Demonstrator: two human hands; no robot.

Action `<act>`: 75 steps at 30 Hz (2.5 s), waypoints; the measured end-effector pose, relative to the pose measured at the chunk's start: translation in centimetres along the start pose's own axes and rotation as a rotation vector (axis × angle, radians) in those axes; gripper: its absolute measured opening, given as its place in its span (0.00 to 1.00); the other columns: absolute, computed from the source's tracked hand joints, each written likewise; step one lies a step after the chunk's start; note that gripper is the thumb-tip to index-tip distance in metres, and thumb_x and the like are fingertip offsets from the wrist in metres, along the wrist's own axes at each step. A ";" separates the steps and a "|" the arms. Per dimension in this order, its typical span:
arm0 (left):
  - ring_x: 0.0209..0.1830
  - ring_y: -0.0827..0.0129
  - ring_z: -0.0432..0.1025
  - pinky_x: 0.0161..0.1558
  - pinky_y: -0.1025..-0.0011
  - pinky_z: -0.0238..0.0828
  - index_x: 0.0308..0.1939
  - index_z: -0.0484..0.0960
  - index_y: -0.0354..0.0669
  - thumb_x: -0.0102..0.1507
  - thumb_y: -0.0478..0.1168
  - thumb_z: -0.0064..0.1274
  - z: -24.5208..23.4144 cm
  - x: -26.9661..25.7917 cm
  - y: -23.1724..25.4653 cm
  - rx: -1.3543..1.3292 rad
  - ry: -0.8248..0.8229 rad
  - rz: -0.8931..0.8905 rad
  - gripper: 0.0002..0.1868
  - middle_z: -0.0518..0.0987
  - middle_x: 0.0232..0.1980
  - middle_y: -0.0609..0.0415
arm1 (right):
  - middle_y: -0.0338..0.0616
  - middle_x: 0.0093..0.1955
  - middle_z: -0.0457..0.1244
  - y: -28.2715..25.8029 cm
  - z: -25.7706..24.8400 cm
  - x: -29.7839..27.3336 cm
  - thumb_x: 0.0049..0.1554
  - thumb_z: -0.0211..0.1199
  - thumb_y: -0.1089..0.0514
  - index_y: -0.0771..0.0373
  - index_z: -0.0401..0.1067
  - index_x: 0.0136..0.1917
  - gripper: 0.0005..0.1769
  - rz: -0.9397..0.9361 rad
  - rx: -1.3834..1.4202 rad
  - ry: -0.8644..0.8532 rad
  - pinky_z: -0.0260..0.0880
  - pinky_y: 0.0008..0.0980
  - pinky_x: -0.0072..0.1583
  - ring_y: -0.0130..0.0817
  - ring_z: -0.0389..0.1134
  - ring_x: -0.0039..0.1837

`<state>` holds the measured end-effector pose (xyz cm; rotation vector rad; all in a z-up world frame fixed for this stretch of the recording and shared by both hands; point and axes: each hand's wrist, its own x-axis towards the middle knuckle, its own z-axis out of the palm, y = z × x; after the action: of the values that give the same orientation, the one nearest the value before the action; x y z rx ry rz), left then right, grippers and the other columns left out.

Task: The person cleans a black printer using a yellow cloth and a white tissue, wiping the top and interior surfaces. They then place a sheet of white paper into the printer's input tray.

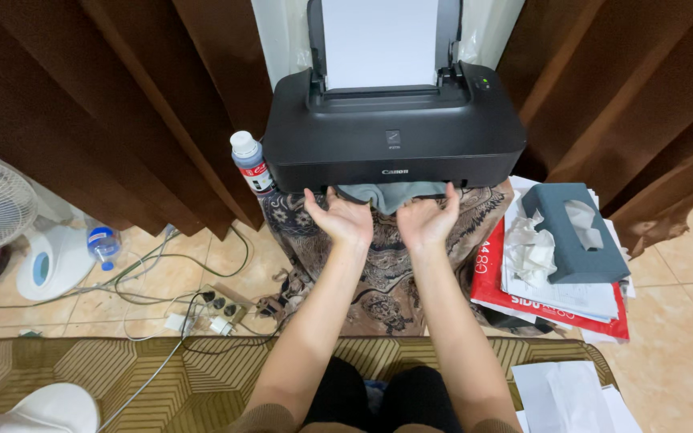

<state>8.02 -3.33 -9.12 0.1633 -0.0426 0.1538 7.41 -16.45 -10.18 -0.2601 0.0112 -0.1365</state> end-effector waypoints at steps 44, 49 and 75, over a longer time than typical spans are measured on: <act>0.75 0.56 0.57 0.76 0.53 0.44 0.67 0.63 0.38 0.61 0.68 0.43 -0.6 -2.0 -1.8 0.001 0.043 -0.080 0.43 0.65 0.73 0.47 | 0.48 0.66 0.60 0.5 -1.9 1.6 0.63 0.51 0.39 0.68 0.61 0.70 0.34 -0.094 -0.068 -0.067 0.57 0.41 0.75 0.41 0.60 0.71; 0.77 0.59 0.56 0.76 0.53 0.41 0.70 0.60 0.39 0.60 0.68 0.42 -0.5 -2.9 1.7 -0.018 0.047 -0.039 0.45 0.64 0.75 0.51 | 0.41 0.65 0.63 4.3 -1.9 1.4 0.63 0.52 0.42 0.64 0.63 0.68 0.29 -0.075 -0.103 -0.068 0.57 0.37 0.73 0.35 0.60 0.68; 0.71 0.53 0.63 0.74 0.55 0.51 0.75 0.54 0.42 0.68 0.53 0.39 1.8 -5.8 8.8 0.242 -0.054 0.053 0.35 0.69 0.70 0.39 | 0.49 0.61 0.66 7.9 0.1 -4.9 0.65 0.48 0.59 0.66 0.65 0.62 0.14 0.157 -0.195 -0.132 0.61 0.43 0.74 0.42 0.65 0.67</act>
<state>0.91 4.10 -6.25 0.4079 -0.0822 0.2078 3.63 -8.20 -12.10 -0.4608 -0.0863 0.0385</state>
